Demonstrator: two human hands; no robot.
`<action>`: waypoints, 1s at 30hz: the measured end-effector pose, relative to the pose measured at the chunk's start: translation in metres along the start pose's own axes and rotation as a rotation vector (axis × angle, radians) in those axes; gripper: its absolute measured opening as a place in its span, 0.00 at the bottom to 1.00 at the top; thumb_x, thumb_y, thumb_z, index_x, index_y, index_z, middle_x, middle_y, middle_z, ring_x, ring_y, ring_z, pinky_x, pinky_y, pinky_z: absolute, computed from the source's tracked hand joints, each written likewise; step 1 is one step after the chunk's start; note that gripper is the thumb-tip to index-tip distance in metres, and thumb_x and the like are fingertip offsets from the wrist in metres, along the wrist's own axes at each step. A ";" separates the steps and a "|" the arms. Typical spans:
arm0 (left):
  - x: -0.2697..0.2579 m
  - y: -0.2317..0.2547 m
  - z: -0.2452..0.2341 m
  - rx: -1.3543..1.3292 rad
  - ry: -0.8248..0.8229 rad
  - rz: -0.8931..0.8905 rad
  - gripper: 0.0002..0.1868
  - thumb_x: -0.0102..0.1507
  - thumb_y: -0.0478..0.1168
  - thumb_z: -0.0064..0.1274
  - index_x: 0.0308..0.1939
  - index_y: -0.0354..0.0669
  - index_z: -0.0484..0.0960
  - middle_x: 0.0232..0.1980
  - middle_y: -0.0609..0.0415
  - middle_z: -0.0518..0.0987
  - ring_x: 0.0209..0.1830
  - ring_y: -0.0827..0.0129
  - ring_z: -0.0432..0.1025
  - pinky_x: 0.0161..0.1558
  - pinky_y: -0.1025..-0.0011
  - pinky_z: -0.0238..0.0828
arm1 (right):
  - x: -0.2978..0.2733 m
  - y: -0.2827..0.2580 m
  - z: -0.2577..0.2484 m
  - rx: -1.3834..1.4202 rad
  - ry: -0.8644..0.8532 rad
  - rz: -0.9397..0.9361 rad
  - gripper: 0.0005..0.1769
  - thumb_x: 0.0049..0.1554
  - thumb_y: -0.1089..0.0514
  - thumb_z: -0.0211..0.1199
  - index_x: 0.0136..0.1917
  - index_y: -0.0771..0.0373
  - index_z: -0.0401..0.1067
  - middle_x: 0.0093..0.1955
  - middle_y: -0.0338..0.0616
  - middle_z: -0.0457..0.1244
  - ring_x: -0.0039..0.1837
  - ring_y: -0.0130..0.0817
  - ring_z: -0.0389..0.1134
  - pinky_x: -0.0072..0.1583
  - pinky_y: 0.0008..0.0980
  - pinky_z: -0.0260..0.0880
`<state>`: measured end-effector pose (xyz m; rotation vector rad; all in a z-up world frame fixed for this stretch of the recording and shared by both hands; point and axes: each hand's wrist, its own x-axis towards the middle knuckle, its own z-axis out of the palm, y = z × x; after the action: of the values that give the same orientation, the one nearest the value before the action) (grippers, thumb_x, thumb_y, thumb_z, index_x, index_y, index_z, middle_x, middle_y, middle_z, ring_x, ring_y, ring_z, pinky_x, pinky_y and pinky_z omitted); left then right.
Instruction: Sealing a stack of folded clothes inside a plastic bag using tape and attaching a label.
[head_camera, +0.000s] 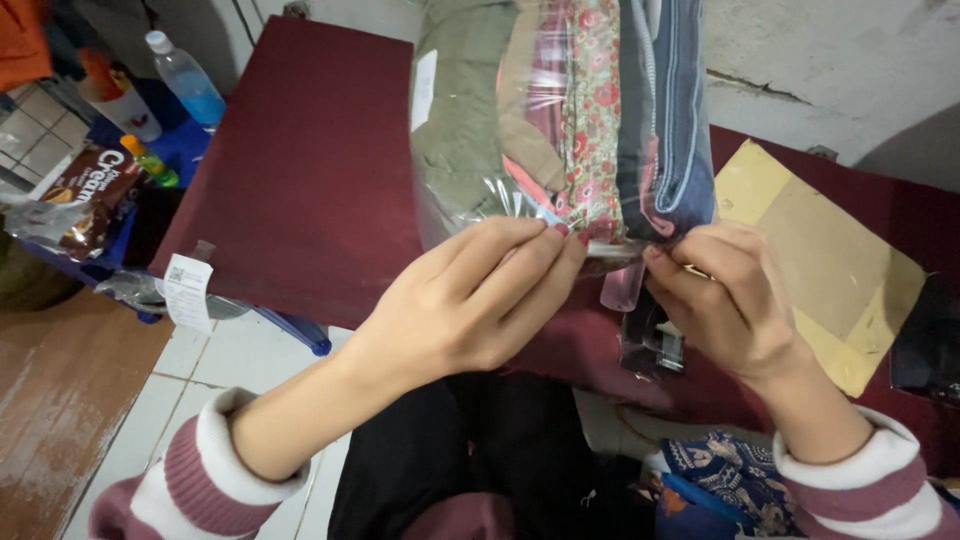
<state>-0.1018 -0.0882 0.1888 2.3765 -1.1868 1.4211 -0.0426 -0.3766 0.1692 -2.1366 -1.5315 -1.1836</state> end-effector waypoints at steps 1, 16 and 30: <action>-0.003 -0.001 0.000 -0.006 -0.002 -0.001 0.19 0.63 0.27 0.55 0.59 0.30 0.81 0.55 0.50 0.74 0.58 0.62 0.73 0.62 0.68 0.75 | -0.001 0.000 0.001 0.001 -0.004 0.005 0.17 0.55 0.76 0.76 0.52 0.69 0.72 0.55 0.48 0.60 0.54 0.46 0.67 0.56 0.45 0.71; 0.008 0.008 -0.001 -0.003 0.129 -0.105 0.14 0.63 0.31 0.61 0.54 0.36 0.86 0.48 0.53 0.82 0.52 0.66 0.77 0.53 0.70 0.79 | 0.025 -0.005 -0.015 -0.215 -0.052 0.008 0.17 0.53 0.48 0.77 0.38 0.55 0.70 0.45 0.36 0.62 0.49 0.39 0.61 0.59 0.49 0.55; 0.025 -0.002 -0.005 -0.098 0.042 -0.128 0.16 0.58 0.33 0.59 0.50 0.34 0.85 0.51 0.52 0.77 0.52 0.64 0.73 0.50 0.68 0.75 | 0.083 -0.037 -0.027 -0.027 -0.151 0.293 0.12 0.51 0.66 0.77 0.47 0.67 0.78 0.48 0.45 0.63 0.52 0.41 0.64 0.53 0.39 0.66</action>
<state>-0.0981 -0.0985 0.2120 2.3002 -1.0481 1.3346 -0.0787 -0.3226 0.2388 -2.4137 -1.2052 -0.9683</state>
